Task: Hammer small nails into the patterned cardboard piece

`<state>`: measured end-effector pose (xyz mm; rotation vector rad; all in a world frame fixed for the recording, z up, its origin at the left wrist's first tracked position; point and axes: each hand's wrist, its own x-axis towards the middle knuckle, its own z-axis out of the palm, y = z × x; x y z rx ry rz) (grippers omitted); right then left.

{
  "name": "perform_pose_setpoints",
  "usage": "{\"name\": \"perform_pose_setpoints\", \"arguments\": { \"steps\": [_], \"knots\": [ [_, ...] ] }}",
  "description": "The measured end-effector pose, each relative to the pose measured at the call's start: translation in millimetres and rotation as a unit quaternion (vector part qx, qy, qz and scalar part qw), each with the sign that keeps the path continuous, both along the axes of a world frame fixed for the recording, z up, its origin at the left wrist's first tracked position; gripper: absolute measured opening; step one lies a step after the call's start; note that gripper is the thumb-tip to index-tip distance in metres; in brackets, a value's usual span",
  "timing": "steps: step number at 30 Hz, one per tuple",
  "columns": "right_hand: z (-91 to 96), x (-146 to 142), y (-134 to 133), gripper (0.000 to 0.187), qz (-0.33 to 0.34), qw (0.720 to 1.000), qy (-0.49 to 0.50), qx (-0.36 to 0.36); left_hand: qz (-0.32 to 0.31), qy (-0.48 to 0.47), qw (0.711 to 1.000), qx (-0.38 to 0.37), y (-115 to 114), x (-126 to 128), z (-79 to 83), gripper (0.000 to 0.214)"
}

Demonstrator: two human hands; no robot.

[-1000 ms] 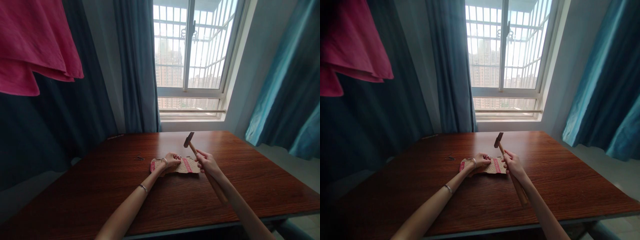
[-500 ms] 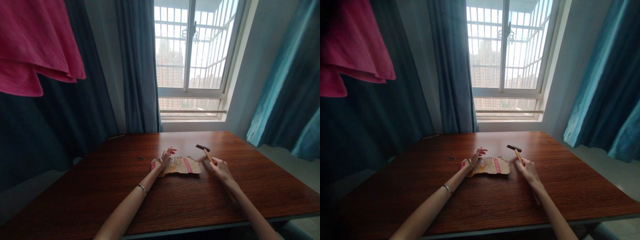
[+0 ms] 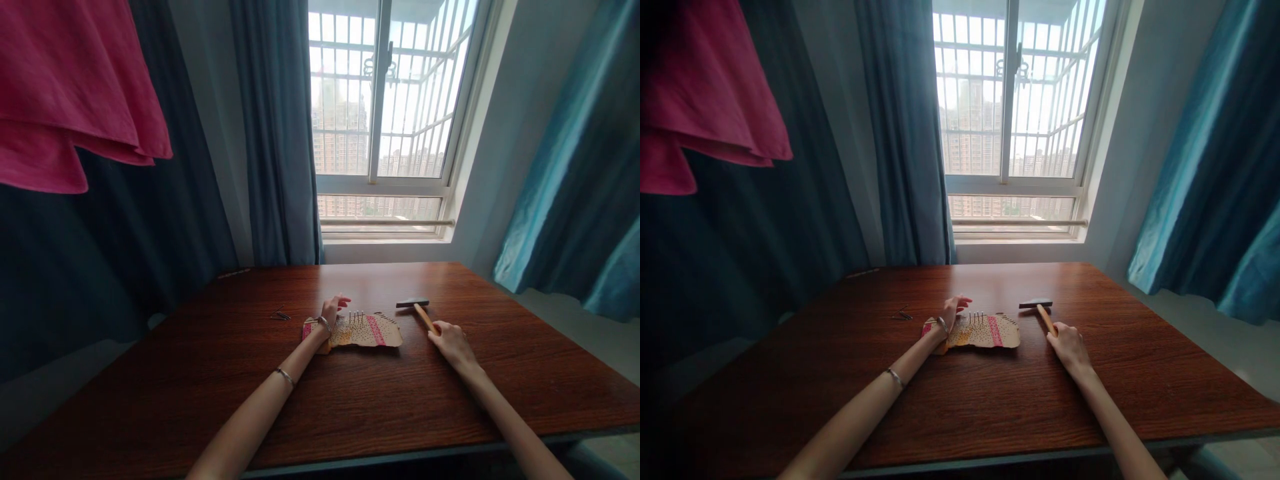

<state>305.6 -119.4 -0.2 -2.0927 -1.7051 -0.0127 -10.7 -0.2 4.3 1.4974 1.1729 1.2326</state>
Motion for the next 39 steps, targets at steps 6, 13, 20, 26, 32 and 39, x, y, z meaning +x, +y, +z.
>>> {"name": "perform_pose_setpoints", "arguments": {
  "steps": [6,13,20,26,32,39],
  "knots": [
    [3.7,0,0,0.027,-0.001,0.999,-0.038,-0.008,-0.018,0.006,0.999,0.042,3,0,-3.6,0.044],
    [-3.3,3,2,0.026,0.004,0.999,-0.051,-0.011,-0.018,0.024,0.999,0.037,2,0,-1.6,0.038],
    [-4.8,0,-6,0.027,-0.005,0.997,-0.076,-0.010,-0.006,0.040,0.998,0.038,-1,1,0.1,0.036],
    [3.4,-12,-16,0.029,-0.006,0.993,-0.120,-0.015,-0.017,0.017,0.998,0.058,-2,-1,0.4,0.030],
    [16.6,-52,-16,0.033,0.034,0.987,-0.098,0.120,0.071,0.016,0.995,0.066,-5,-2,-1.7,0.034],
    [22.8,-98,19,0.034,0.136,0.972,0.150,0.122,0.079,0.004,0.994,0.081,-2,-7,-0.6,0.032]
  ]
}}
